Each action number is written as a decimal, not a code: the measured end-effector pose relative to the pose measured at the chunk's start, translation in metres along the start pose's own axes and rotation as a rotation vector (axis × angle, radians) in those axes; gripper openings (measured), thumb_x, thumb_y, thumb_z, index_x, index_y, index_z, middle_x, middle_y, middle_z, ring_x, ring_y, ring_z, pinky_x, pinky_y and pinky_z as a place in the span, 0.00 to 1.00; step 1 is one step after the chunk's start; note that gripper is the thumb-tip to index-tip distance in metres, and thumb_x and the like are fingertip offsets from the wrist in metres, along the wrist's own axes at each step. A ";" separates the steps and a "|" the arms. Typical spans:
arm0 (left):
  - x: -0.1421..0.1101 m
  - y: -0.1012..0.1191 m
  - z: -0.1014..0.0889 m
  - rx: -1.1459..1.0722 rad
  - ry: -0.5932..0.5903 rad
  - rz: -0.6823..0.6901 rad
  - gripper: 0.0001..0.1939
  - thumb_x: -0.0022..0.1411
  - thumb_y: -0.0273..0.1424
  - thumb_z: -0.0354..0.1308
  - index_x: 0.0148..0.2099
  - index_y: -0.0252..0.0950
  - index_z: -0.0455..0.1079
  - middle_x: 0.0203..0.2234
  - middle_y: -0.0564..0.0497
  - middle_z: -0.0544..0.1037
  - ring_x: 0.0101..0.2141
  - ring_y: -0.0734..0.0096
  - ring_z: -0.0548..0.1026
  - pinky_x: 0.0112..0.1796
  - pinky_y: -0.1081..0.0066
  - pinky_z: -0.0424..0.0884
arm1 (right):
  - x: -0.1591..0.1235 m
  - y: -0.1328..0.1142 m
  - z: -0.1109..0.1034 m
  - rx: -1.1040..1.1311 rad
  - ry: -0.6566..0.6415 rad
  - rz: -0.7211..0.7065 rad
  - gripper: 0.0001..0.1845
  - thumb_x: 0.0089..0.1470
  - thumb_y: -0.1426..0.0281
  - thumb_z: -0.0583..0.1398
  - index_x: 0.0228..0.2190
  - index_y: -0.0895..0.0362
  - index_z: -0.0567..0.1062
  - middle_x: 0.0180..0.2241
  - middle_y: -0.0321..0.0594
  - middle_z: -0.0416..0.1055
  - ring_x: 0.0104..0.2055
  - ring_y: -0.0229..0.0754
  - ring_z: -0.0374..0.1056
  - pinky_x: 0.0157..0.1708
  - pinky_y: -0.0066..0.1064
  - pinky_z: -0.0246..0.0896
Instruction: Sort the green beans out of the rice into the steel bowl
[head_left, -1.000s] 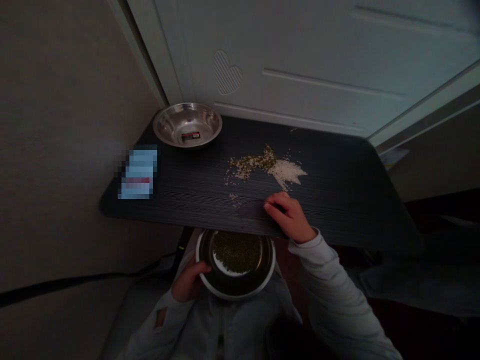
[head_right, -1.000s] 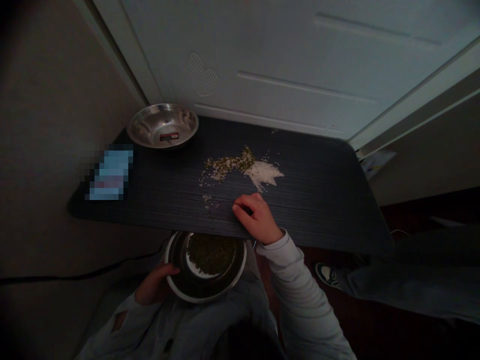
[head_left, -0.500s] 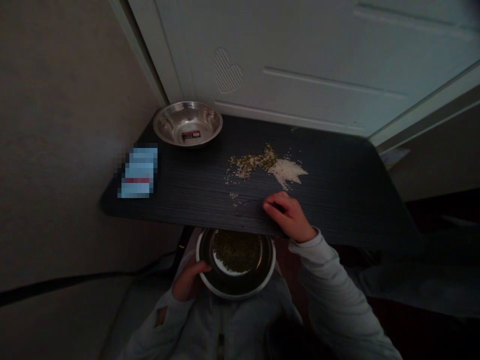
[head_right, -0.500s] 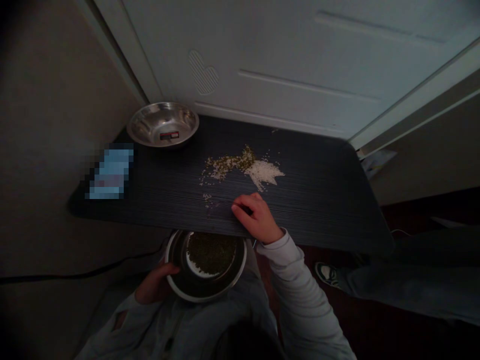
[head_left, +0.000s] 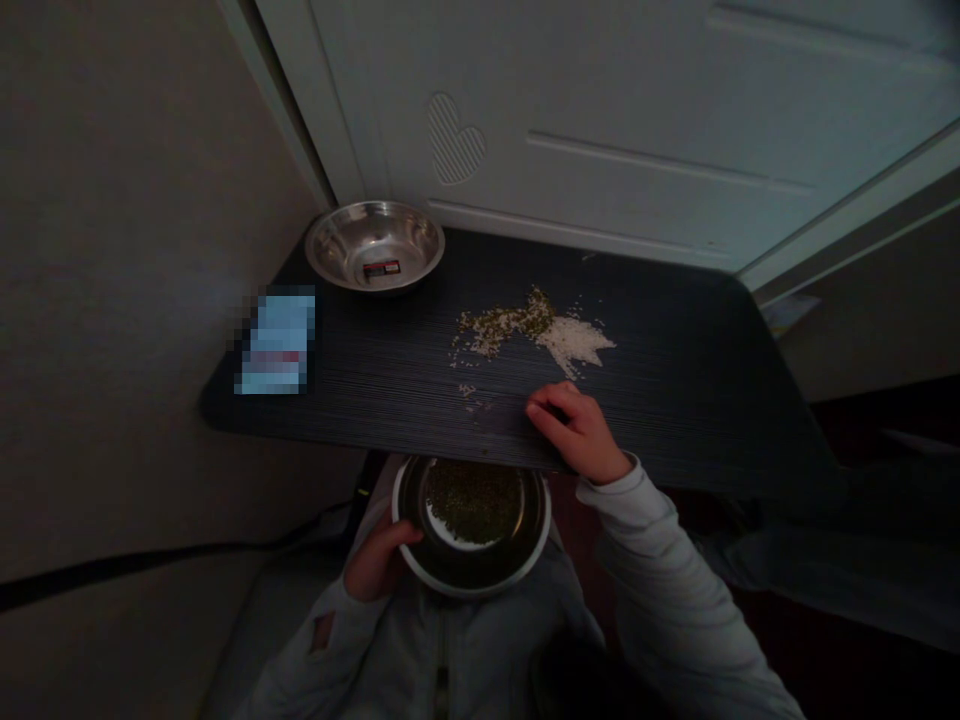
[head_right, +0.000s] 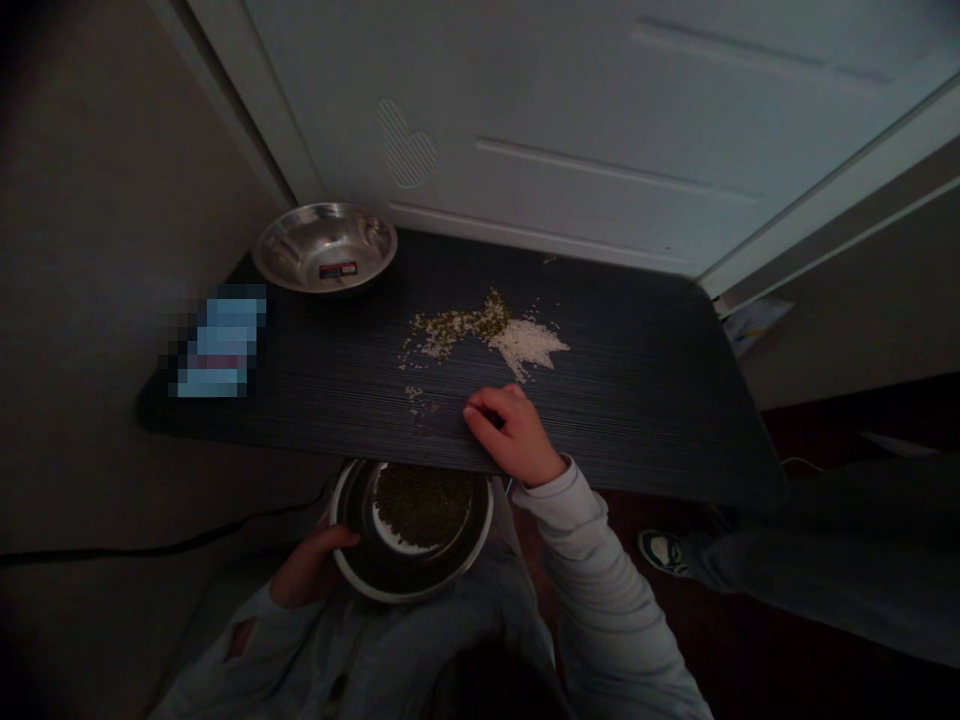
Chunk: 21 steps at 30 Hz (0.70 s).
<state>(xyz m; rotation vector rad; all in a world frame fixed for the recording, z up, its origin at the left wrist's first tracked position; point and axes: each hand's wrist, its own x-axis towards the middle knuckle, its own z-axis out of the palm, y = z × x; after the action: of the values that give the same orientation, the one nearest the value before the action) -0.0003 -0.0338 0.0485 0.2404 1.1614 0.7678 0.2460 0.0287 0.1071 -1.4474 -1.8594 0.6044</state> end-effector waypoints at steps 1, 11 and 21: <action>-0.001 0.000 0.001 0.000 0.007 0.004 0.27 0.32 0.21 0.57 0.41 0.33 0.74 0.32 0.47 0.82 0.38 0.49 0.76 0.41 0.59 0.69 | 0.000 0.000 0.000 -0.007 0.005 0.011 0.09 0.53 0.69 0.54 0.23 0.55 0.68 0.20 0.35 0.66 0.26 0.38 0.59 0.31 0.32 0.53; 0.002 0.002 -0.002 0.019 -0.021 -0.035 0.24 0.31 0.21 0.58 0.37 0.33 0.75 0.30 0.48 0.82 0.39 0.49 0.76 0.42 0.60 0.68 | -0.001 0.004 0.002 -0.019 0.069 0.078 0.09 0.53 0.67 0.54 0.23 0.55 0.68 0.21 0.34 0.66 0.26 0.38 0.60 0.32 0.32 0.52; 0.008 -0.003 -0.008 0.018 -0.022 -0.023 0.25 0.30 0.22 0.59 0.38 0.32 0.75 0.29 0.46 0.82 0.37 0.48 0.76 0.39 0.60 0.70 | 0.001 0.000 0.002 -0.041 -0.003 0.012 0.09 0.54 0.68 0.54 0.25 0.55 0.69 0.22 0.34 0.67 0.26 0.37 0.60 0.32 0.32 0.52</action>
<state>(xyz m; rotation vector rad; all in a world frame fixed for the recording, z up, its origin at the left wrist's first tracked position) -0.0046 -0.0323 0.0373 0.2493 1.1488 0.7331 0.2445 0.0298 0.1056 -1.4860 -1.8762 0.5778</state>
